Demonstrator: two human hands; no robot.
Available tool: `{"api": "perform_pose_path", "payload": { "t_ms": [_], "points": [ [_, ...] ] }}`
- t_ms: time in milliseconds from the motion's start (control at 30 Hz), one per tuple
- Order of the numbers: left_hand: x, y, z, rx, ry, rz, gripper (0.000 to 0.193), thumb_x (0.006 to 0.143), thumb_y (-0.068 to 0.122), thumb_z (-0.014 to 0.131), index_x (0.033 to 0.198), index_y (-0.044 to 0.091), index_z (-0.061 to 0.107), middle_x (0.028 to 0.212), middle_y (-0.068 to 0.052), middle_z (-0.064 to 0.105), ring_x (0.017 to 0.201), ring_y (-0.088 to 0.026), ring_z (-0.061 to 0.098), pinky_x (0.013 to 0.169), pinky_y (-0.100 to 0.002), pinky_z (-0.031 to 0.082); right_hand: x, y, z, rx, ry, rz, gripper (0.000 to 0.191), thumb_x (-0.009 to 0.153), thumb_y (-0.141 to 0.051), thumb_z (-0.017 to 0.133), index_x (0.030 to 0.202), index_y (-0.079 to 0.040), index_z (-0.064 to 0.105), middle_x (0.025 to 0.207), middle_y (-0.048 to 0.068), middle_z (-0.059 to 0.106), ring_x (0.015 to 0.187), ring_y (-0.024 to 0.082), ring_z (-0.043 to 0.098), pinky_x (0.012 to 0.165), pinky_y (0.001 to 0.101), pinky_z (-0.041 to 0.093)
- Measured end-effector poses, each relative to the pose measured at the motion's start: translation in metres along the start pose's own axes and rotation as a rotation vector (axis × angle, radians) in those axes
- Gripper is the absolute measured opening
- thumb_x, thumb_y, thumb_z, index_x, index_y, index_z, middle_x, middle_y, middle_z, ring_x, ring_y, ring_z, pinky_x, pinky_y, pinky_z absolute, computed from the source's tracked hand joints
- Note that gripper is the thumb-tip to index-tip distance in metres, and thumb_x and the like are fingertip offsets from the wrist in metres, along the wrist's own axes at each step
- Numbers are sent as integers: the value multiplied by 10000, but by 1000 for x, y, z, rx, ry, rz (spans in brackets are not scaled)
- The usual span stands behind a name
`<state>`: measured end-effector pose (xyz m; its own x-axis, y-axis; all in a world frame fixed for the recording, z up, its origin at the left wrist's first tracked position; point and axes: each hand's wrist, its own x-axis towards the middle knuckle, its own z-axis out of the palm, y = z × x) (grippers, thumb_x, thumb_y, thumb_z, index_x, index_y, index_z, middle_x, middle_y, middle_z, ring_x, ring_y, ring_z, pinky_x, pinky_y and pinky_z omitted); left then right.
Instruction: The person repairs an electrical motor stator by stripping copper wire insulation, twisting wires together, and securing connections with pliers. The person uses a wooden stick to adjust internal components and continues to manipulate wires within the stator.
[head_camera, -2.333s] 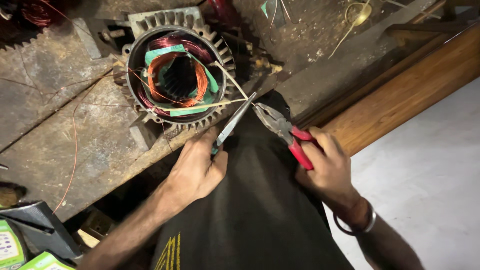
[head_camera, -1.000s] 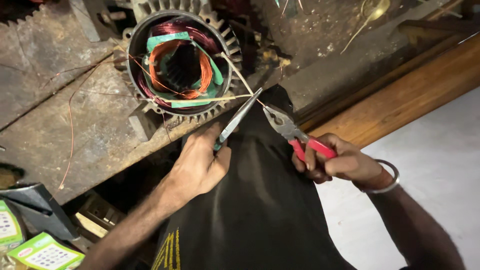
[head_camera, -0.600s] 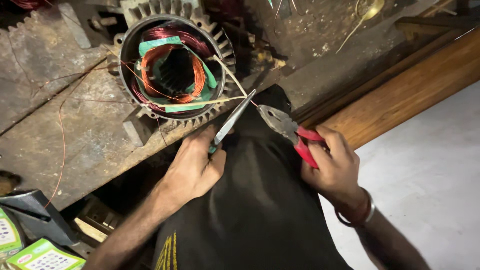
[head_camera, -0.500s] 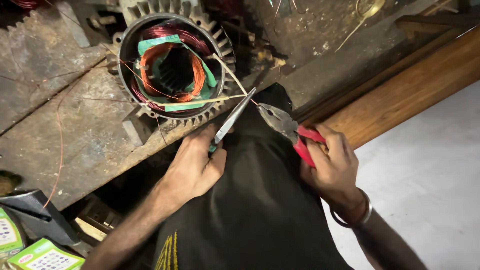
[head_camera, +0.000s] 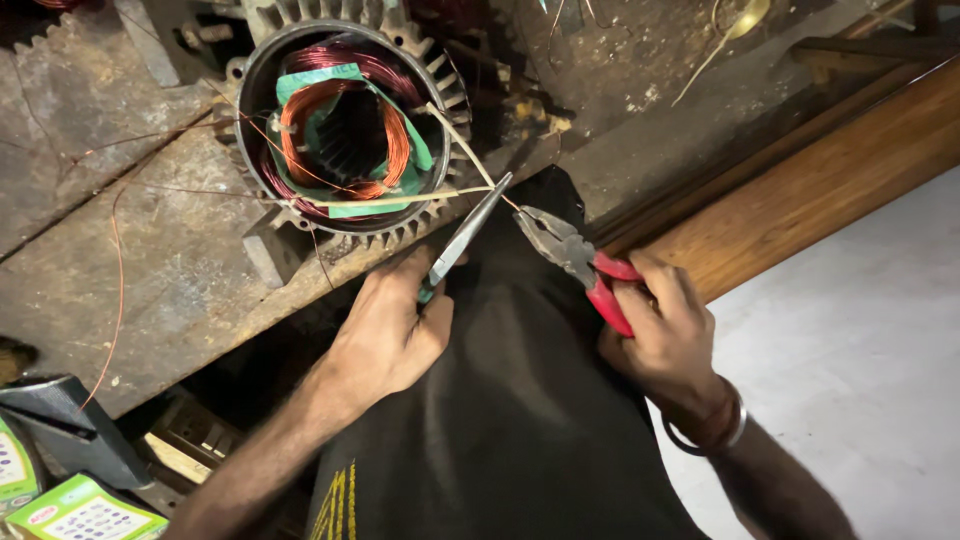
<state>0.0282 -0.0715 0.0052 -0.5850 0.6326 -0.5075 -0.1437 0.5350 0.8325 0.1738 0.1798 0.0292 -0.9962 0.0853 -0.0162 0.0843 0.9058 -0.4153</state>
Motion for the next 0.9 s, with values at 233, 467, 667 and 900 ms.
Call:
{"api": "perform_pose_path", "payload": {
  "t_ms": [233,467,667,900],
  "points": [
    [-11,-24,17,104,198,323,465,857,30,605,1286,-146,559,1078,-255,634,974,-405,593,883,-475,495,12,24,-9,357,-268,43,268,773,90,659,1029,28,712,1053,177,647,867,329,671,730,380,549],
    [-11,-25,27,69,99,18,362,831,55,608,1157,-103,618,839,-236,637,809,-417,611,769,-489,485,7,73,0,1060,-620,84,348,709,106,488,978,0,681,1068,119,677,1038,291,689,959,413,520],
    [-6,0,18,110,77,7,367,841,110,624,1147,-94,611,960,-250,670,912,-417,643,824,-475,498,23,109,8,1601,-1101,698,331,709,89,529,996,51,691,1109,156,642,790,202,555,668,320,449],
    [-43,-12,24,188,145,169,617,838,107,634,1412,-85,514,1314,-330,582,1253,-492,526,1030,-497,404,63,121,-27,962,-728,239,317,821,-15,606,1112,21,726,1211,113,643,995,209,652,814,334,538]
  ]
}}
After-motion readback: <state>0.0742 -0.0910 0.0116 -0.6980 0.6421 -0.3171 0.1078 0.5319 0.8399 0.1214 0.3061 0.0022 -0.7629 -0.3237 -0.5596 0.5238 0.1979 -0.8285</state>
